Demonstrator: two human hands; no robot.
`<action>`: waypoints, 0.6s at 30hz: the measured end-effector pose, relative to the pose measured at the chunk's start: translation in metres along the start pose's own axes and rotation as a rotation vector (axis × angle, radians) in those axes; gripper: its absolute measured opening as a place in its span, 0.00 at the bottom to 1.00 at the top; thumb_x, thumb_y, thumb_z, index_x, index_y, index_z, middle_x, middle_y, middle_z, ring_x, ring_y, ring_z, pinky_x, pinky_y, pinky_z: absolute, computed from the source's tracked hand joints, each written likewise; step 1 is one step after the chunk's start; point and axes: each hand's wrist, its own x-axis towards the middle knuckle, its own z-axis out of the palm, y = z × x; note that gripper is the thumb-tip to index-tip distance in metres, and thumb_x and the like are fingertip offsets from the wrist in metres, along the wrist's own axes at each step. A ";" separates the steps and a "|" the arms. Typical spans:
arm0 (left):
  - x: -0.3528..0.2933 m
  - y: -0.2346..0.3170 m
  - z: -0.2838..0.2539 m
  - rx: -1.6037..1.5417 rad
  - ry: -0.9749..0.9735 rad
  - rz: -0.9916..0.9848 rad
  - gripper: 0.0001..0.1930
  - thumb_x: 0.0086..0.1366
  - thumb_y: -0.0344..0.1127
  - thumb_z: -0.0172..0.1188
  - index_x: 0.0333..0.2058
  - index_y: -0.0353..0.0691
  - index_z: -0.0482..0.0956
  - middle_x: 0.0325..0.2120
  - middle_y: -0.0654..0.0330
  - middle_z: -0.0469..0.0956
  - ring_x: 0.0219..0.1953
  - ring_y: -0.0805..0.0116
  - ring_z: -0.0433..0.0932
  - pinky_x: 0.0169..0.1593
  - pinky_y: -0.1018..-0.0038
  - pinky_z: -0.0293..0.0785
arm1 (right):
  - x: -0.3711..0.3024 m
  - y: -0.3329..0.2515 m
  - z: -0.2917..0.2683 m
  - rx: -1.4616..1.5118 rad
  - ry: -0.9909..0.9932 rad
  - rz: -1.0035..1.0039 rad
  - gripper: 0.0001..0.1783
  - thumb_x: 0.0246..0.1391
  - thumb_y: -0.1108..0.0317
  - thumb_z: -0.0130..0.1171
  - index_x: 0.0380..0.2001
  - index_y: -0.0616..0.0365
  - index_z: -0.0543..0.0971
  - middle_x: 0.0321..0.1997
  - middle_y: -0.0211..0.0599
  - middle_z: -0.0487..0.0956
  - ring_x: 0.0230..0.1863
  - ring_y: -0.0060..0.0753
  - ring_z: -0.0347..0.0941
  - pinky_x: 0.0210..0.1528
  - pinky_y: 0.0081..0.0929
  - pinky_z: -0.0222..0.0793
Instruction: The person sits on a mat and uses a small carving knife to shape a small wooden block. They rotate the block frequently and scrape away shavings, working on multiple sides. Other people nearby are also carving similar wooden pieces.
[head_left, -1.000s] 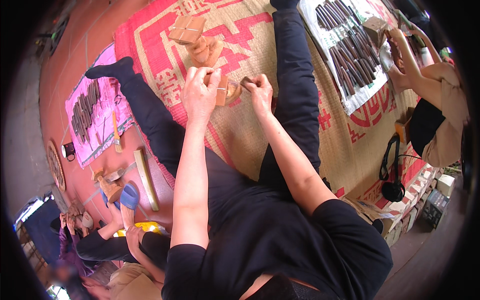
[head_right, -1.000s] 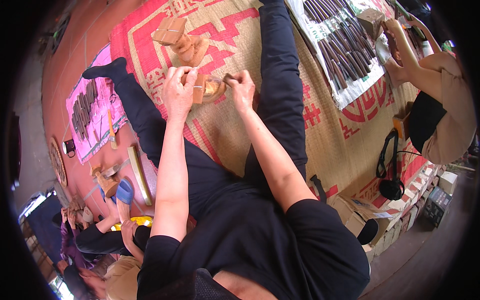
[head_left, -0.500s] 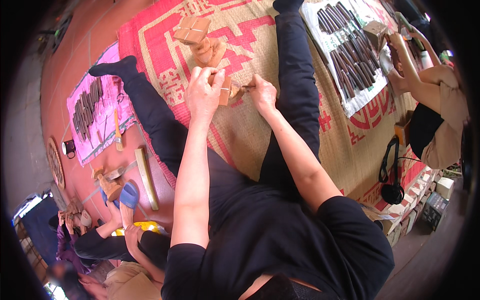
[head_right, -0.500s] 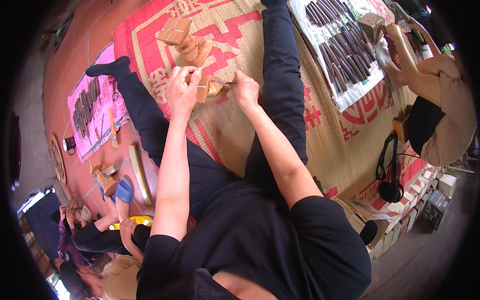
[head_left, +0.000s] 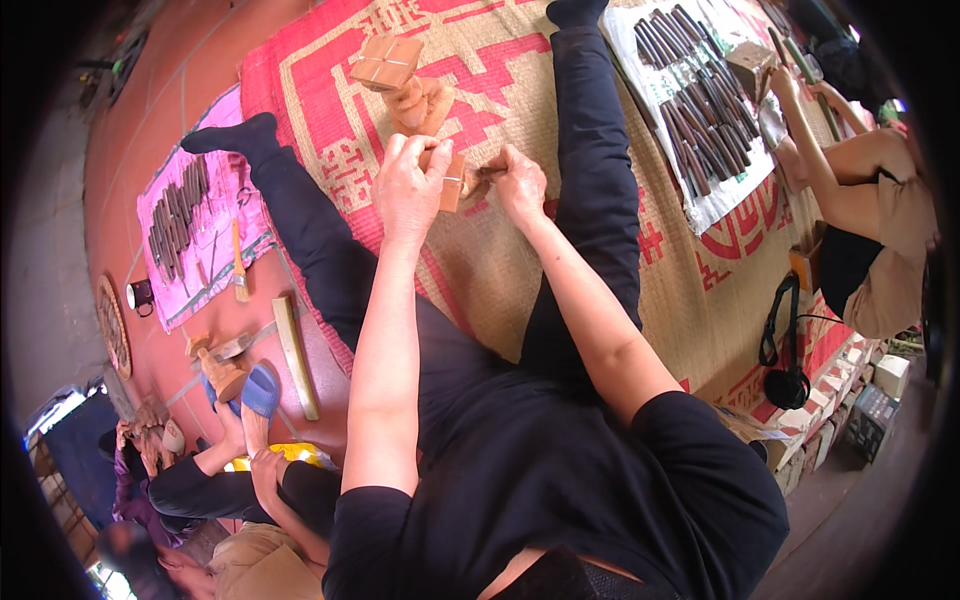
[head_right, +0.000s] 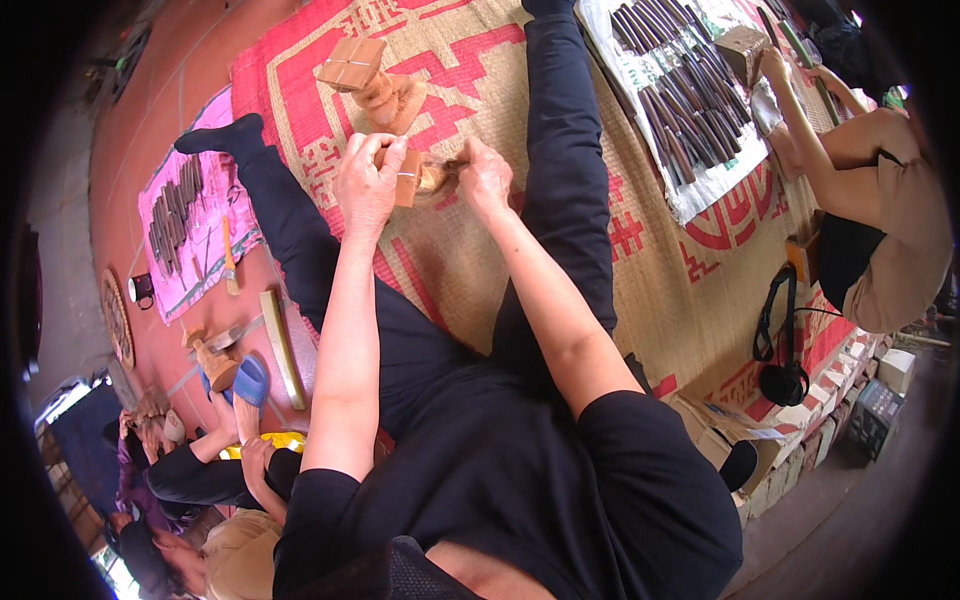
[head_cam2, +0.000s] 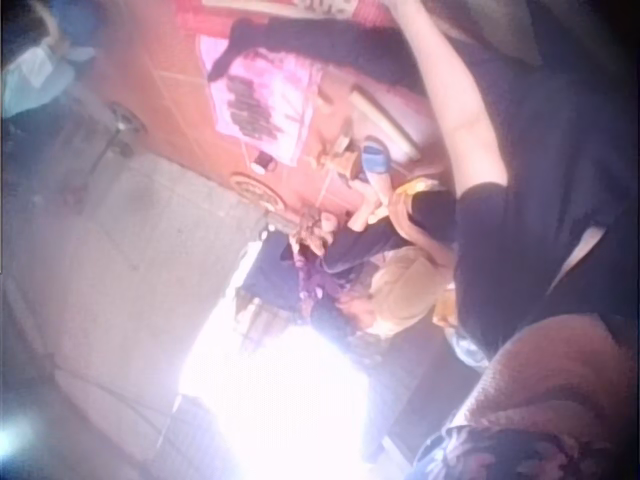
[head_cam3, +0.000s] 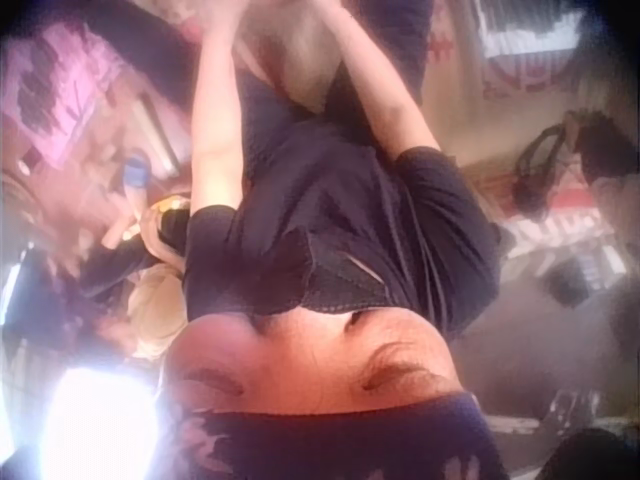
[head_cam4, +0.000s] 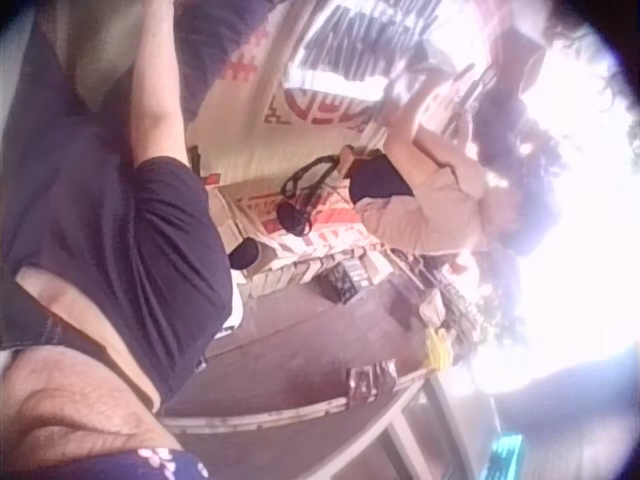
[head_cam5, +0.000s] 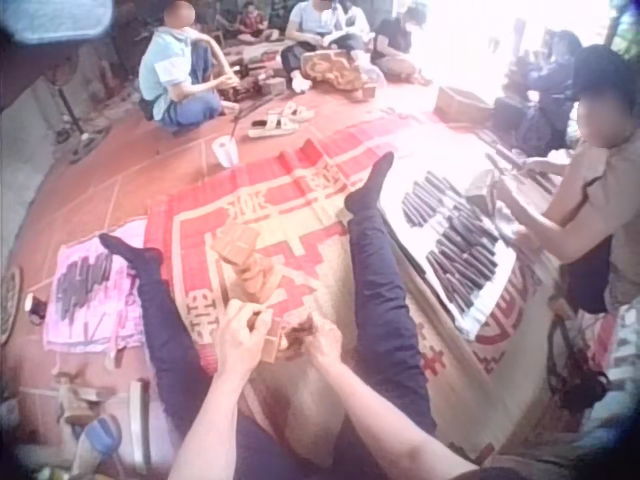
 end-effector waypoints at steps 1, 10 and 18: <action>0.000 -0.001 0.000 0.008 0.002 0.002 0.13 0.63 0.49 0.61 0.32 0.46 0.81 0.31 0.60 0.74 0.33 0.57 0.79 0.35 0.63 0.74 | 0.003 -0.001 -0.004 -0.059 0.004 0.018 0.09 0.44 0.71 0.68 0.27 0.59 0.77 0.33 0.34 0.85 0.37 0.34 0.81 0.40 0.30 0.72; 0.001 0.000 0.003 0.013 0.007 0.016 0.13 0.63 0.49 0.61 0.32 0.46 0.81 0.31 0.60 0.74 0.32 0.57 0.79 0.35 0.63 0.74 | 0.005 -0.020 0.017 0.137 -0.006 0.031 0.12 0.43 0.65 0.69 0.26 0.60 0.77 0.29 0.39 0.81 0.33 0.36 0.77 0.38 0.33 0.71; 0.001 0.000 0.002 0.012 0.027 0.017 0.13 0.63 0.49 0.62 0.32 0.46 0.81 0.31 0.61 0.75 0.32 0.58 0.79 0.35 0.63 0.74 | 0.010 -0.004 -0.002 0.071 0.047 0.064 0.13 0.38 0.66 0.70 0.27 0.59 0.78 0.32 0.43 0.81 0.37 0.48 0.78 0.40 0.40 0.70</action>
